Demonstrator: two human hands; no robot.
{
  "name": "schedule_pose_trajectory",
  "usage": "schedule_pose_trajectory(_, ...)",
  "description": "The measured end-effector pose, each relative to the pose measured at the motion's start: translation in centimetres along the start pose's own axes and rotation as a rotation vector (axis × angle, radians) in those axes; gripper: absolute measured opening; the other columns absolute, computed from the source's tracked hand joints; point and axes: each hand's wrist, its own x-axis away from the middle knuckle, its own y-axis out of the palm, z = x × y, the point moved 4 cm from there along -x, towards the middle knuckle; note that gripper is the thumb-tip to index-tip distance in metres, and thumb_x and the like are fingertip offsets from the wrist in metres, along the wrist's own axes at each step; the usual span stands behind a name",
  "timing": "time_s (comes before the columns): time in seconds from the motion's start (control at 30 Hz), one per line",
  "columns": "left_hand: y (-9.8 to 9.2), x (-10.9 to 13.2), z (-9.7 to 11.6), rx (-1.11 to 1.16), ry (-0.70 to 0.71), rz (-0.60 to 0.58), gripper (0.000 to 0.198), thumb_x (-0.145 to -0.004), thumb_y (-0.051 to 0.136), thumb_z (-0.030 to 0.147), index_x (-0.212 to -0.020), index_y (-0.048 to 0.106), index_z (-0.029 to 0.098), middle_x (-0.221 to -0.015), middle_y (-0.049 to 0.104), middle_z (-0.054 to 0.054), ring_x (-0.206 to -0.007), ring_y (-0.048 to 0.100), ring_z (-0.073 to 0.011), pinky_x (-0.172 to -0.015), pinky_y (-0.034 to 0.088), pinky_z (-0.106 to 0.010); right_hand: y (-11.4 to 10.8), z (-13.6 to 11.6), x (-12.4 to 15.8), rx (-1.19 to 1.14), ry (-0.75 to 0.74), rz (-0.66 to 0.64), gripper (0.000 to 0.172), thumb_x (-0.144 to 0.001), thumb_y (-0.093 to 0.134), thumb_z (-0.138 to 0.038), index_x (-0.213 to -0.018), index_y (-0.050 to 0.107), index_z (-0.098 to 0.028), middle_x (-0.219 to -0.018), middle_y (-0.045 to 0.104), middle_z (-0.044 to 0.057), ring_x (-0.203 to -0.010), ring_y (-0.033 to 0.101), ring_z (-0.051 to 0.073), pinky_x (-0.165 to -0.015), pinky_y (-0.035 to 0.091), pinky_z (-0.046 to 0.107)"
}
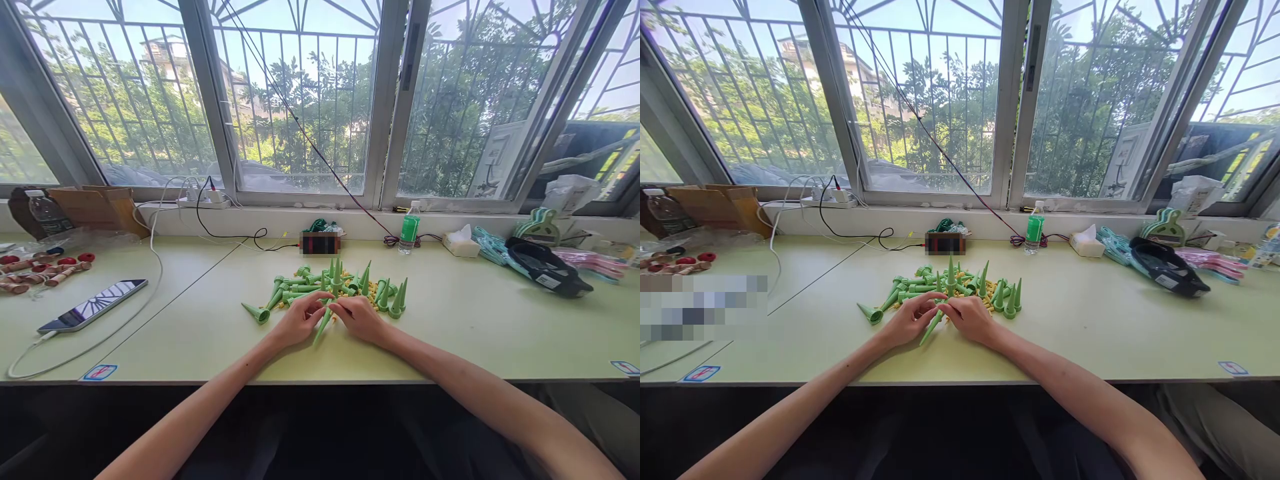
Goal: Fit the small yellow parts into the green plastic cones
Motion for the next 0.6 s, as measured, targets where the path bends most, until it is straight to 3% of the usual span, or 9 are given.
schedule_pose_trajectory(0.33,-0.12,0.27,0.44,0.007,0.022,-0.046,0.043,-0.086,0.054,0.021,-0.129,0.052,0.02,-0.092,0.061,-0.001,-0.057,0.048,-0.0057,-0.053,0.042,-0.018,-0.32,0.19,-0.05,-0.098,0.066,0.064,0.051,-0.102,0.035,-0.046,-0.059,0.042,-0.019,-0.055,0.042,-0.003,-0.051,0.035,0.01,-0.055,0.026,0.026)
schedule_pose_trajectory(0.5,-0.05,0.21,0.55,0.003,0.011,-0.038,0.042,-0.084,0.062,0.028,-0.125,0.055,0.021,-0.093,0.059,-0.001,-0.055,0.049,-0.0049,-0.049,0.041,-0.018,-0.41,0.27,-0.21,-0.148,0.102,0.075,0.054,-0.102,0.034,-0.048,-0.059,0.045,-0.018,-0.055,0.045,-0.003,-0.051,0.038,0.009,-0.055,0.028,0.025)
schedule_pose_trajectory(0.6,-0.2,0.11,0.28,-0.046,0.018,0.025,0.036,-0.084,0.065,0.036,-0.116,0.061,0.02,-0.092,0.061,-0.002,-0.059,0.051,-0.0067,-0.051,0.043,-0.019,-0.26,0.43,-0.28,-0.168,0.107,0.065,0.055,-0.102,0.035,-0.048,-0.058,0.047,-0.017,-0.054,0.047,-0.002,-0.05,0.039,0.009,-0.054,0.028,0.024)
